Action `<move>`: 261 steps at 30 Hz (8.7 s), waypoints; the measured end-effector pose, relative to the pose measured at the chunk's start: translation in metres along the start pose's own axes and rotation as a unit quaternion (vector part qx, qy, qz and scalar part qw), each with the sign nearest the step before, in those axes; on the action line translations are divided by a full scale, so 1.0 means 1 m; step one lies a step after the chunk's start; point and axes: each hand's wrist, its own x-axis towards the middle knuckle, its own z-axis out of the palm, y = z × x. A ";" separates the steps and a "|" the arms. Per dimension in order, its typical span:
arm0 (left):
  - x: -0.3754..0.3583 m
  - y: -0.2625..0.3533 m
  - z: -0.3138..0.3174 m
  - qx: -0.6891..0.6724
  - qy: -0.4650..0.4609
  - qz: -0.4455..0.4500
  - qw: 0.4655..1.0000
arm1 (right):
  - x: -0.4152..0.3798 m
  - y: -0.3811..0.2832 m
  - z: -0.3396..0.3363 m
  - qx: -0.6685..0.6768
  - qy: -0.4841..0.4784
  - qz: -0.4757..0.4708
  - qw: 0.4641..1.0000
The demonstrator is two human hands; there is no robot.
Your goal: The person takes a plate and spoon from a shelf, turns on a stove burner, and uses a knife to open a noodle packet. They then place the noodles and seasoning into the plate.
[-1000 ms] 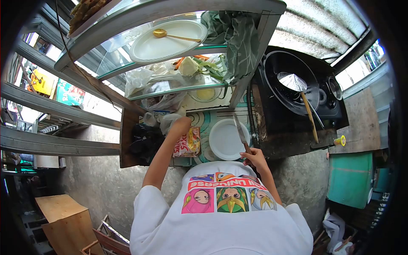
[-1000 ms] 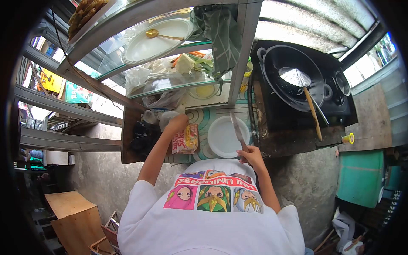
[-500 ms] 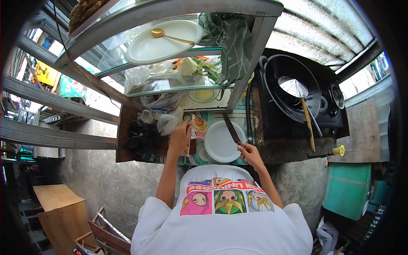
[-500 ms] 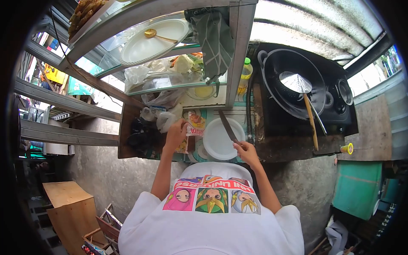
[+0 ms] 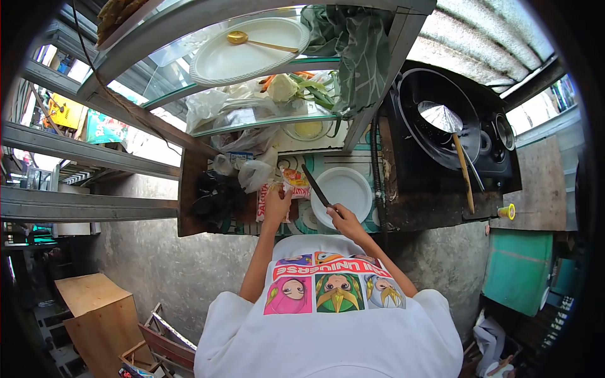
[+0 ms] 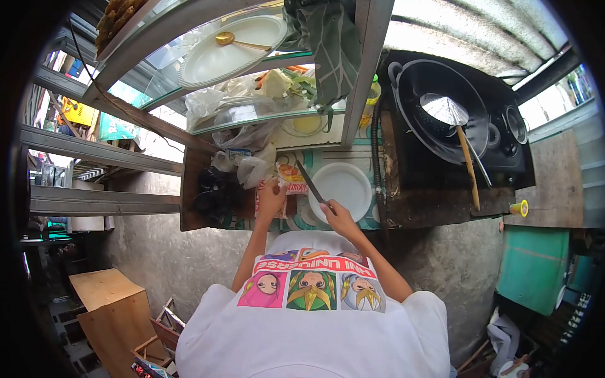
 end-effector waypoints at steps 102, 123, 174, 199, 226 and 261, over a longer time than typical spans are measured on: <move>0.073 0.042 -0.010 -0.015 -0.157 0.277 0.948 | -0.010 -0.065 -0.053 -0.428 0.202 -0.242 0.847; 0.062 0.038 0.004 0.038 -0.032 0.283 0.958 | 0.018 -0.067 -0.062 -0.465 0.200 -0.190 0.841; 0.045 0.008 0.011 -0.001 -0.063 0.306 0.950 | 0.076 -0.015 0.036 -0.048 0.104 -0.201 0.973; 0.034 0.009 0.005 -0.112 -0.149 0.219 0.958 | 0.089 -0.029 0.019 -0.074 0.052 -0.220 0.971; 0.052 0.009 -0.021 0.002 -0.185 0.240 0.953 | 0.084 -0.033 0.011 -0.244 0.013 -0.336 0.910; 0.070 0.035 -0.033 0.023 -0.341 0.357 0.869 | 0.086 -0.027 -0.002 -0.381 -0.085 -0.415 0.821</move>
